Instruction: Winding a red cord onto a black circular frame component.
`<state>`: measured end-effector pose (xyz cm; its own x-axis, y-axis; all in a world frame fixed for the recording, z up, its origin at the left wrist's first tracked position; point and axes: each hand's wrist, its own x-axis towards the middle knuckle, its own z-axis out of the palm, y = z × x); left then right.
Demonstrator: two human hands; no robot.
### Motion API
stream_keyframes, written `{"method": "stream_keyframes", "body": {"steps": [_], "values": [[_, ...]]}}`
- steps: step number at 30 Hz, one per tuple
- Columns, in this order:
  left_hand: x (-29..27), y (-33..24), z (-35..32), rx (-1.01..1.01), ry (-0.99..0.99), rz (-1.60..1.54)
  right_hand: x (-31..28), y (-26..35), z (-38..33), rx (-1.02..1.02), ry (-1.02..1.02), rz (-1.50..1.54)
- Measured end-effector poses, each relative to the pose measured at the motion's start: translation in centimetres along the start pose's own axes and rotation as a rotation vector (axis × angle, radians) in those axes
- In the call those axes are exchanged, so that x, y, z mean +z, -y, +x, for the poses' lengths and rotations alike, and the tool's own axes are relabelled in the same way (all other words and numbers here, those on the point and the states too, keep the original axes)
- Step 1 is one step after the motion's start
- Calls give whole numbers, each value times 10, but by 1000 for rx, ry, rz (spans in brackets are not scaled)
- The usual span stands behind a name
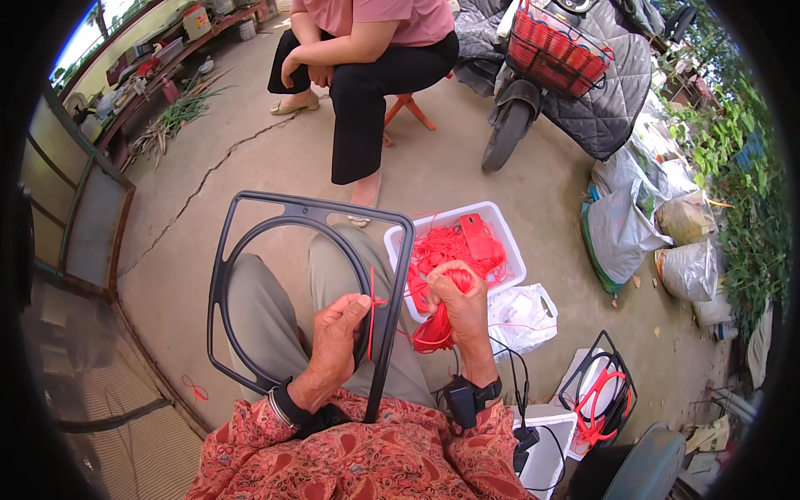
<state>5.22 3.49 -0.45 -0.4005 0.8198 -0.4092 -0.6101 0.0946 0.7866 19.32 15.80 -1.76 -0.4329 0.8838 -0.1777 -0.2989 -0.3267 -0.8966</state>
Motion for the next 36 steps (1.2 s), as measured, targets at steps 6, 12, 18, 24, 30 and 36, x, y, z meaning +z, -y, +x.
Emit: {"method": "stream_keyframes", "body": {"steps": [6, 12, 18, 24, 30, 36], "values": [[2, -4, -1, 8, -12, -13, 14, -9, -9, 205, 227, -147], [2, -7, -5, 4, 17, -39, 17, -15, -13, 216, 169, -105], [-3, 1, 1, 17, 10, -26, 23, 13, -13, -51, -10, -189], [-2, 1, 0, 17, -7, -3, 56, 41, 9, -339, 250, -947], [-4, 8, 5, 30, -30, -7, 76, 58, 24, -390, 360, -1275], [-5, 9, 6, 42, -14, -34, 85, 46, 30, -412, 426, -1427]]}}
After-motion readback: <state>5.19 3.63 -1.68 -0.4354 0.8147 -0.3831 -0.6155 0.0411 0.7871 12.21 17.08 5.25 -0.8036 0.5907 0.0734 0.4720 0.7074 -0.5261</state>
